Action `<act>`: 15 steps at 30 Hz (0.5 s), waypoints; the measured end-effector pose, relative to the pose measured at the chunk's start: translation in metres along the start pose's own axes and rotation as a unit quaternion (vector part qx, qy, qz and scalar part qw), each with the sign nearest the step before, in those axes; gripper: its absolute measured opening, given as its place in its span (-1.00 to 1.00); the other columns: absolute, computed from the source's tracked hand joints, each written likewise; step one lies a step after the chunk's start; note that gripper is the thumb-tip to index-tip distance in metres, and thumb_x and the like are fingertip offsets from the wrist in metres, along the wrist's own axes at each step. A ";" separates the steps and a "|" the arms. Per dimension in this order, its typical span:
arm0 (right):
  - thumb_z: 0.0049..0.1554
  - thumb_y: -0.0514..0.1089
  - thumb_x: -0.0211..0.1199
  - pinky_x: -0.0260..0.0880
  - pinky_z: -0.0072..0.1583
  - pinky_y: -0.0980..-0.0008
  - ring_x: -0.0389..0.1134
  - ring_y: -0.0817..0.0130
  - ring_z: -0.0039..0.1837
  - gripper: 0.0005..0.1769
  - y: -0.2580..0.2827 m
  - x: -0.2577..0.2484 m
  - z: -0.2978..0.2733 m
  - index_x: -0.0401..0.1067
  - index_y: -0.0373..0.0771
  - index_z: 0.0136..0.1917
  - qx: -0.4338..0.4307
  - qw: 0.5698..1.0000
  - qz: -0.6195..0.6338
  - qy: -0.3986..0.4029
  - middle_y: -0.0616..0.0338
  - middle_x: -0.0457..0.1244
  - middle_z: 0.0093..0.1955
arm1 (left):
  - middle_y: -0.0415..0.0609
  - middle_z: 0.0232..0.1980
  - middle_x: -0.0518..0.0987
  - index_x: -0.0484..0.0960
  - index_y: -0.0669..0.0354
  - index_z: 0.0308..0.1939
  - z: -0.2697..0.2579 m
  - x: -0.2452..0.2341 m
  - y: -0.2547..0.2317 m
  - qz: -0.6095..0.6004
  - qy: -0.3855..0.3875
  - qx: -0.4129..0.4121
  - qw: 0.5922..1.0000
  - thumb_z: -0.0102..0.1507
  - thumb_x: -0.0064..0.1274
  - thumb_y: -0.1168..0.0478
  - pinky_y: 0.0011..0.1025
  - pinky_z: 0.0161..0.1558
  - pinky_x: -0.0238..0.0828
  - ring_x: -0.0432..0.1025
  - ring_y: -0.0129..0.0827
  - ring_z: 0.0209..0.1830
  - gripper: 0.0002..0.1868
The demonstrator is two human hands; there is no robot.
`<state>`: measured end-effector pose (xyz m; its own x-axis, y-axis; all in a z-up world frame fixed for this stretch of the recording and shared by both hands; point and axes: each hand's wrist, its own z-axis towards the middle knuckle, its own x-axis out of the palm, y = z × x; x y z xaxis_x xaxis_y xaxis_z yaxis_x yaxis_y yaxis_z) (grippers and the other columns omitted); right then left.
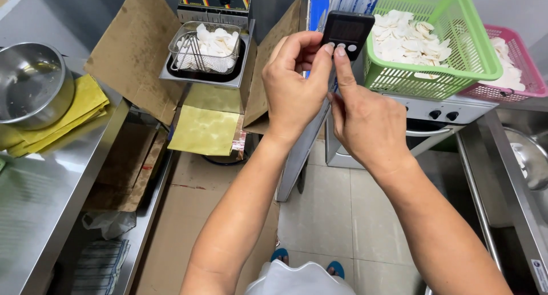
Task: Separating thin white food slices from a bulk container into a smaller basket and adjusting a digital timer near a fryer.
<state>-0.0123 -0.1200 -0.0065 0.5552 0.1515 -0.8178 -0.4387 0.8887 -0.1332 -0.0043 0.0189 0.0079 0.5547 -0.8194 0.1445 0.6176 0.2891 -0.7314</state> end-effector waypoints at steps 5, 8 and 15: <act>0.30 0.05 0.20 0.30 -0.37 -0.08 0.34 -0.07 -0.39 -0.16 0.002 -0.002 0.001 -0.07 0.07 0.74 0.004 1.000 0.012 0.007 0.23 0.34 -0.34 | -0.16 -0.18 0.62 0.65 0.06 -0.14 -0.001 0.000 0.002 -0.003 0.003 0.002 1.000 0.25 0.15 0.23 -0.57 -0.22 0.59 0.54 -0.52 -0.34 -0.89; 0.28 0.02 0.22 0.28 -0.39 -0.05 0.33 -0.02 -0.41 -0.14 0.002 -0.001 -0.001 -0.07 0.02 0.73 -0.006 1.000 0.011 -0.006 0.24 0.33 -0.35 | -0.16 -0.19 0.61 0.64 0.07 -0.15 -0.001 0.001 0.002 -0.010 0.001 -0.002 1.000 0.25 0.15 0.23 -0.59 -0.24 0.58 0.53 -0.54 -0.35 -0.89; 0.27 0.06 0.20 0.28 -0.41 0.06 0.34 0.11 -0.40 -0.24 0.004 -0.002 -0.021 0.09 -0.04 0.67 -0.036 0.999 0.010 0.005 0.29 0.32 -0.32 | -0.17 -0.21 0.61 0.63 0.06 -0.19 0.000 0.004 0.000 0.000 -0.010 -0.003 1.000 0.23 0.13 0.25 -0.58 -0.26 0.59 0.54 -0.53 -0.36 -0.91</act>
<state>-0.0298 -0.1258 -0.0175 0.5399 0.1640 -0.8256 -0.4996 0.8518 -0.1574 -0.0018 0.0156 0.0081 0.5664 -0.8088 0.1583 0.6146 0.2865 -0.7349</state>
